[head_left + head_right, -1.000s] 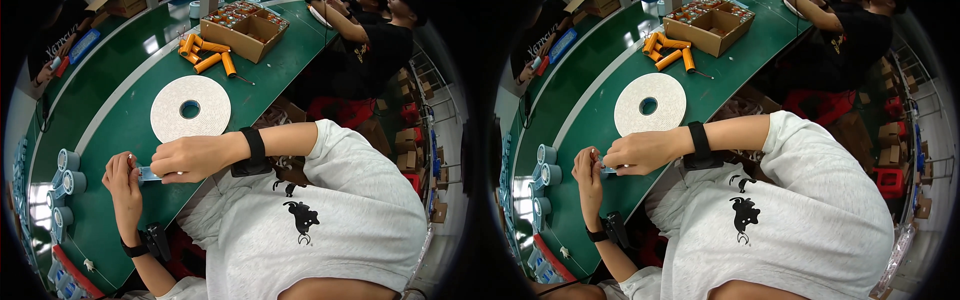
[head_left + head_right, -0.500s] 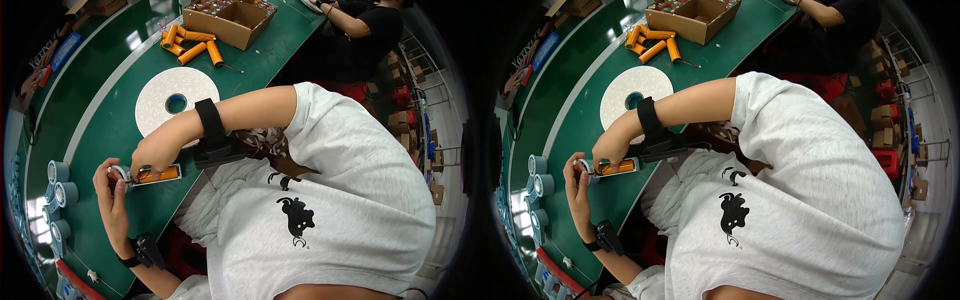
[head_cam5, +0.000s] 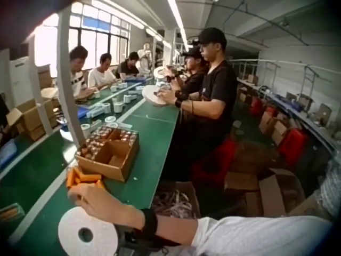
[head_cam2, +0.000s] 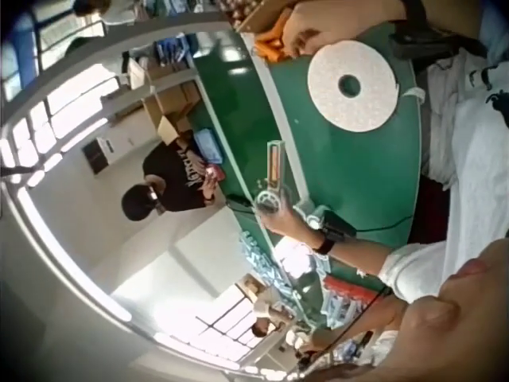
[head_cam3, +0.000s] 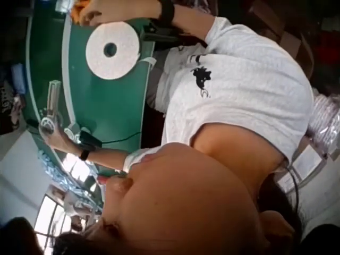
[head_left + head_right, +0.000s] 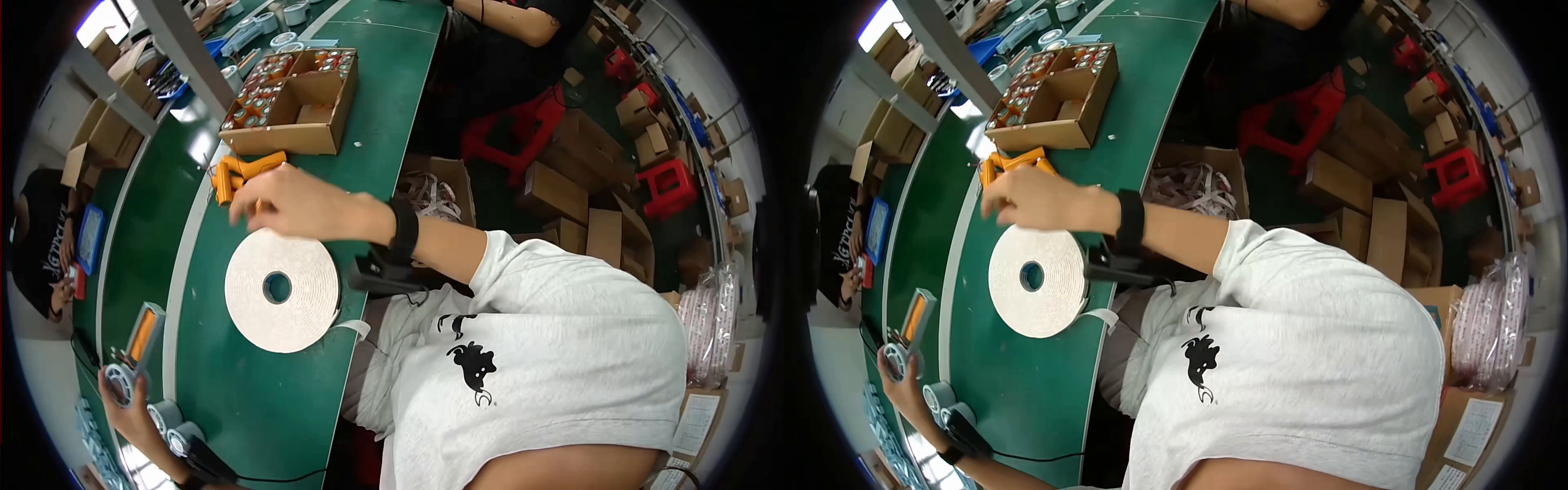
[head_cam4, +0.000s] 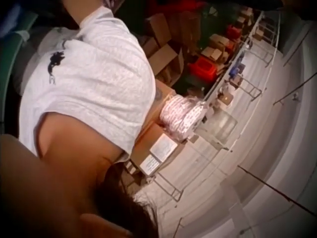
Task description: Assembling small plastic products by joining orange and blue components and applying adhesive tape.
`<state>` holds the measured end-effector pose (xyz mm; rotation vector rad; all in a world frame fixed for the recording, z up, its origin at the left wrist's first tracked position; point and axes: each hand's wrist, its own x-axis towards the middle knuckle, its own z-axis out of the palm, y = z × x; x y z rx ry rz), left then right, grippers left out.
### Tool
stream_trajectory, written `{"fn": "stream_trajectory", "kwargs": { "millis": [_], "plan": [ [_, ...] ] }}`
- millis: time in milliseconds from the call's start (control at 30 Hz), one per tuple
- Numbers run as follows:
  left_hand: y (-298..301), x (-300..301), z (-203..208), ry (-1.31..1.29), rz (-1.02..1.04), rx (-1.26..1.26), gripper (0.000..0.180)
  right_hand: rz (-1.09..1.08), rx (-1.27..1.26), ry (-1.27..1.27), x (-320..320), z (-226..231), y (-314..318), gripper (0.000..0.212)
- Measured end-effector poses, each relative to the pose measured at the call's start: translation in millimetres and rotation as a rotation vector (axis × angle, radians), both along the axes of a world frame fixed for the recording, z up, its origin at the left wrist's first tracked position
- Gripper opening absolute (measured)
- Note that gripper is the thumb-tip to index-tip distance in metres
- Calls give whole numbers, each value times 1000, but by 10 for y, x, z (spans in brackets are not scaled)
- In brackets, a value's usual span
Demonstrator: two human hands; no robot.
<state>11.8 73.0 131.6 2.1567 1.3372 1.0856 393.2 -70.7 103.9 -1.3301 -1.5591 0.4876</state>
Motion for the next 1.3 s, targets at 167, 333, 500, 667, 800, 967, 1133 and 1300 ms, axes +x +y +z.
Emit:
{"fn": "stream_trajectory", "kwargs": {
  "millis": [167, 333, 500, 667, 800, 967, 1133, 1300],
  "plan": [
    [1705, -305, -718, 455, 162, -62, 58, 19, -157, -964, 690, -224, 259, 27],
    [669, 955, -428, 982, 554, 499, 67, 337, 600, -829, 1010, -327, 196, 27],
    [-1169, 1670, -42, 715, -668, -72, 73, 305, -69, 298, 807, -239, -240, 30],
    [-1266, 1762, -377, 714, -772, -62, 73, 608, -361, 1105, 491, -349, -767, 35],
    [-1266, 1651, -422, 619, -713, 185, 70, 534, -460, 1123, 193, -484, -948, 35],
    [-1303, 1330, -461, 84, -146, 127, 71, 424, -389, 1173, -284, -343, -898, 30],
    [-1399, 1509, -581, -33, 145, 235, 74, 221, -101, 662, -749, -189, -703, 15],
    [-1224, 1215, -654, 149, 200, 506, 83, 463, -252, 771, -754, 20, -777, 13]
  ]
}}
